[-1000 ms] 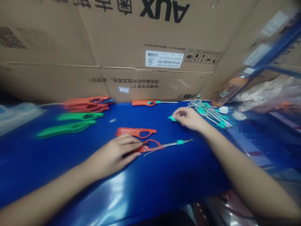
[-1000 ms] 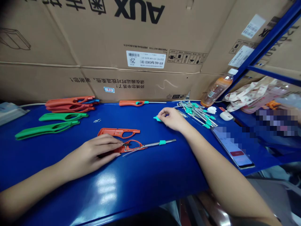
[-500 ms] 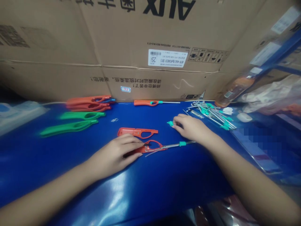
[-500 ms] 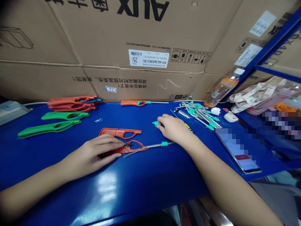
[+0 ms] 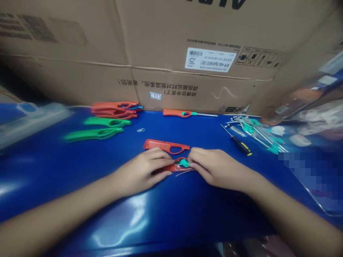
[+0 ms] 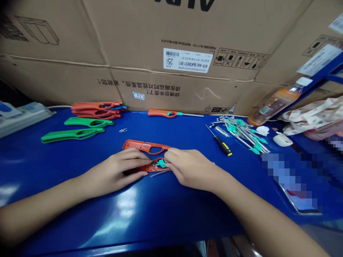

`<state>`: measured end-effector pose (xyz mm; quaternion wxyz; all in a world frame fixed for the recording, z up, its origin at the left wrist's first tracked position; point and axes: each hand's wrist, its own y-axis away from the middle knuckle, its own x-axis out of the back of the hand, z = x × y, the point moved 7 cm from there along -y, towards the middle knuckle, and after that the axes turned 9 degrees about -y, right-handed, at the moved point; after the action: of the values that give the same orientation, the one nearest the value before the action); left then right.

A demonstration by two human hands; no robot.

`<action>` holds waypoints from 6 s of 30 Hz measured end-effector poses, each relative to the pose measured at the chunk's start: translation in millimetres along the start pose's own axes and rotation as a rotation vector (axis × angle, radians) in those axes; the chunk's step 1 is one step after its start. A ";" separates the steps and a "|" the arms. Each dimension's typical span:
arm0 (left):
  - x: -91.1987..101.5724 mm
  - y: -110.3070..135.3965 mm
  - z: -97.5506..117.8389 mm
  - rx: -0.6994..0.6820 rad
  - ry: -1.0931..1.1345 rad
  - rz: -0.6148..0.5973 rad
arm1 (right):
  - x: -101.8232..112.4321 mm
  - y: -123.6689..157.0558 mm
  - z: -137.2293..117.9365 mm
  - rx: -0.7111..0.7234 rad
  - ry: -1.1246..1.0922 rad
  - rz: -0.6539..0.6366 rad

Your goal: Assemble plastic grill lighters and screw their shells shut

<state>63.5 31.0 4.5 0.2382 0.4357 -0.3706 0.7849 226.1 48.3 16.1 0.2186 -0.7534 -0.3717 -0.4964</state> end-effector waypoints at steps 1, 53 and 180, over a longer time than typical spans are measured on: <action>0.2 0.2 -0.2 0.002 0.004 0.002 | -2.1 -1.0 0.6 0.011 -0.006 0.000; -8.6 -2.3 -6.4 0.198 0.193 -0.133 | -15.6 0.8 -14.7 0.286 0.245 0.032; -3.2 3.1 12.5 -0.189 -0.343 -0.159 | 76.7 60.0 189.7 -0.998 0.230 0.276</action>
<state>69.3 19.1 5.0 0.2725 0.5666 -0.4424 0.6396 401.5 169.4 10.3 -0.0637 -0.7486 0.0388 -0.6588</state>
